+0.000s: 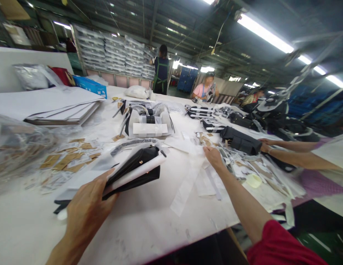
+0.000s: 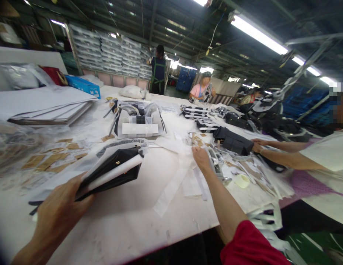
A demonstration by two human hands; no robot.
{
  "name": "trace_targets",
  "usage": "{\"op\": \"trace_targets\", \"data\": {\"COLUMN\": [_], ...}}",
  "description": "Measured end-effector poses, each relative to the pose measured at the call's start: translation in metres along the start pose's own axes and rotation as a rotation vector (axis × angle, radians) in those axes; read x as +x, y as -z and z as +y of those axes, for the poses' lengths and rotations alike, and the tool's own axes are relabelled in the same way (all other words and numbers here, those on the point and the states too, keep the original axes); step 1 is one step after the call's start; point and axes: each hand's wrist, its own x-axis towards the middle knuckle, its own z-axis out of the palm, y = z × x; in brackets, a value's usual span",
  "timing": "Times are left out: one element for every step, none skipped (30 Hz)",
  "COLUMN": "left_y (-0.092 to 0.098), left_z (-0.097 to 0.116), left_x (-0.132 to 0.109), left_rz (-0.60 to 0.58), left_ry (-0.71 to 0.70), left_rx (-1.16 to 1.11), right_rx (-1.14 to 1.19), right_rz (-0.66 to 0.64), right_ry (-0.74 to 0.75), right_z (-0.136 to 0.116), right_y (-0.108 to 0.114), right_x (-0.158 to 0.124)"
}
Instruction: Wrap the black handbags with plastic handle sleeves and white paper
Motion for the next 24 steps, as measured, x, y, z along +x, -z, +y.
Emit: {"op": "trace_targets", "data": {"left_y": [0.0,-0.001,-0.001,-0.001,-0.001,-0.001,-0.001,-0.001,-0.001,-0.002,-0.002,-0.002,-0.003,-0.003,-0.002,-0.002,-0.002,-0.002,-0.001,-0.001,-0.001,-0.001,-0.001,-0.001], "left_z": [0.0,0.001,0.001,0.001,0.001,0.001,0.001,0.001,0.0,0.0,0.0,0.0,0.0,0.0,0.0,0.0,0.001,0.001,0.0,0.0,0.0,0.001,0.001,0.001], "left_x": [0.0,0.0,0.0,0.001,0.0,0.0,0.0,0.0,0.0,0.0,0.0,0.0,-0.001,-0.001,-0.001,-0.001,-0.001,-0.001,-0.001,-0.001,-0.001,-0.001,-0.001,-0.001], "left_rz": [-0.001,0.001,0.002,0.005,0.006,0.006,0.006,0.004,0.002,0.001,0.002,0.007,0.012,0.016,0.021,0.025,0.026,0.025,0.025,0.024,0.021,0.019,0.018,0.02], "left_ry": [0.007,0.015,0.018,0.019,0.016,0.013,0.009,0.004,-0.001,-0.009,-0.015,-0.019,-0.019,-0.019,-0.018,-0.016,-0.016,-0.019,-0.022,-0.026,-0.028,-0.03,-0.033,-0.031], "left_rx": [-0.002,-0.005,-0.01,-0.016,-0.02,-0.023,-0.021,-0.018,-0.013,-0.009,-0.005,-0.003,0.0,0.003,0.007,0.011,0.014,0.016,0.017,0.018,0.022,0.026,0.029,0.03], "right_rx": [-0.023,-0.037,-0.044,-0.046,-0.045,-0.042,-0.038,-0.035,-0.032,-0.028,-0.021,-0.013,-0.003,0.008,0.019,0.03,0.041,0.051,0.062,0.073,0.086,0.102,0.121,0.145], "right_rz": [0.026,0.058,0.092,0.12,0.138,0.144,0.142,0.139,0.14,0.146,0.154,0.16,0.161,0.16,0.162,0.171,0.181,0.187,0.188,0.184,0.18,0.18,0.188,0.199], "right_ry": [0.005,0.006,0.005,0.006,0.007,0.007,0.006,0.0,-0.011,-0.028,-0.047,-0.067,-0.084,-0.097,-0.107,-0.114,-0.118,-0.116,-0.109,-0.099,-0.09,-0.086,-0.09,-0.101], "right_z": [-0.001,-0.001,-0.002,-0.003,-0.004,-0.004,-0.005,-0.005,-0.005,-0.004,-0.004,-0.004,-0.004,-0.005,-0.006,-0.007,-0.008,-0.01,-0.011,-0.012,-0.014,-0.014,-0.015,-0.015], "right_y": [0.002,0.004,0.005,0.006,0.008,0.009,0.01,0.011,0.012,0.013,0.015,0.016,0.018,0.019,0.021,0.022,0.023,0.024,0.024,0.024,0.024,0.024,0.023,0.021], "right_x": [0.0,0.001,0.002,0.003,0.004,0.006,0.007,0.008,0.009,0.01,0.01,0.01,0.009,0.008,0.008,0.007,0.006,0.005,0.005,0.005,0.005,0.006,0.007,0.007]}}
